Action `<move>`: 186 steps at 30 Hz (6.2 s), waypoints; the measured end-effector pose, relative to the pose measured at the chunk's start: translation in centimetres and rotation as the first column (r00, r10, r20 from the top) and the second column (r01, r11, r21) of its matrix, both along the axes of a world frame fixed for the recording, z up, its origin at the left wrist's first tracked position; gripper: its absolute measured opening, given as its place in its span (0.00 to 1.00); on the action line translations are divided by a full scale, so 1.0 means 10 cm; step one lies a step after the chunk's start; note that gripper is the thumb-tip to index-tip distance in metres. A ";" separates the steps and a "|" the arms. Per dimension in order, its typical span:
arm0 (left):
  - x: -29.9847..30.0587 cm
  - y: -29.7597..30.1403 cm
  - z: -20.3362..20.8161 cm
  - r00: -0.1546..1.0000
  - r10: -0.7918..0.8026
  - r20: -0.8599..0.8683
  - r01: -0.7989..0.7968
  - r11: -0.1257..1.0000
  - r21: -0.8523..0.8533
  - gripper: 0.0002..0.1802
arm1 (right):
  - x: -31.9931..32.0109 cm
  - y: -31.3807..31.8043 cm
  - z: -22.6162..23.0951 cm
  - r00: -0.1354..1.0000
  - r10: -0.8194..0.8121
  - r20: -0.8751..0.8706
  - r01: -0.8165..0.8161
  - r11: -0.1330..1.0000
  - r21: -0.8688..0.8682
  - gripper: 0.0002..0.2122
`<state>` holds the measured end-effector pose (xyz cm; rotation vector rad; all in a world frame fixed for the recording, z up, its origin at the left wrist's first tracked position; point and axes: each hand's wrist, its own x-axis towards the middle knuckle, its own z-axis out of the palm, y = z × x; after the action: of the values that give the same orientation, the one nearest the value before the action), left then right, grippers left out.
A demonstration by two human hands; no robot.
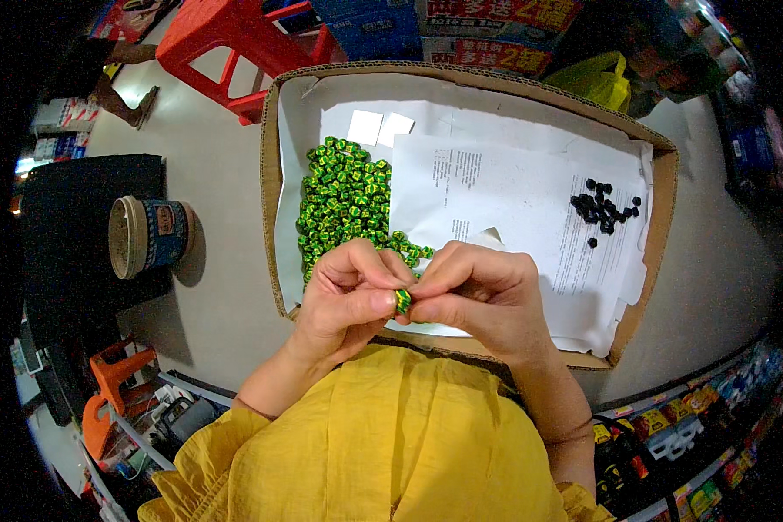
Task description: The person picks up green star-shaped plastic pieces and black plastic bases, then applies small white adhesive squares to the bases and joins them with the green stars.
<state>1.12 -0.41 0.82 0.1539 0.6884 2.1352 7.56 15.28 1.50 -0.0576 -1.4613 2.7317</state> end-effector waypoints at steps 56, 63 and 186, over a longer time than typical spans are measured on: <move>-0.11 -0.08 0.36 0.983 -0.181 -0.028 0.157 0.912 -0.379 0.21 | 0.07 0.10 0.08 0.963 0.031 -0.267 0.161 0.731 0.663 0.10; -0.10 -0.12 0.33 0.940 -0.169 -0.297 0.018 0.892 -0.451 0.17 | 0.05 0.02 0.14 0.955 -0.041 -0.295 0.242 0.684 0.688 0.11; -0.47 -0.20 -0.07 0.057 -0.452 -0.890 -0.887 0.386 -0.253 0.06 | 0.40 0.22 -0.30 0.966 -0.192 0.175 -0.156 0.106 0.982 0.08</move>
<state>-3.56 -2.46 0.09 1.0532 2.9569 1.1845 11.60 17.44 -1.55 -0.3819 -2.9867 1.0437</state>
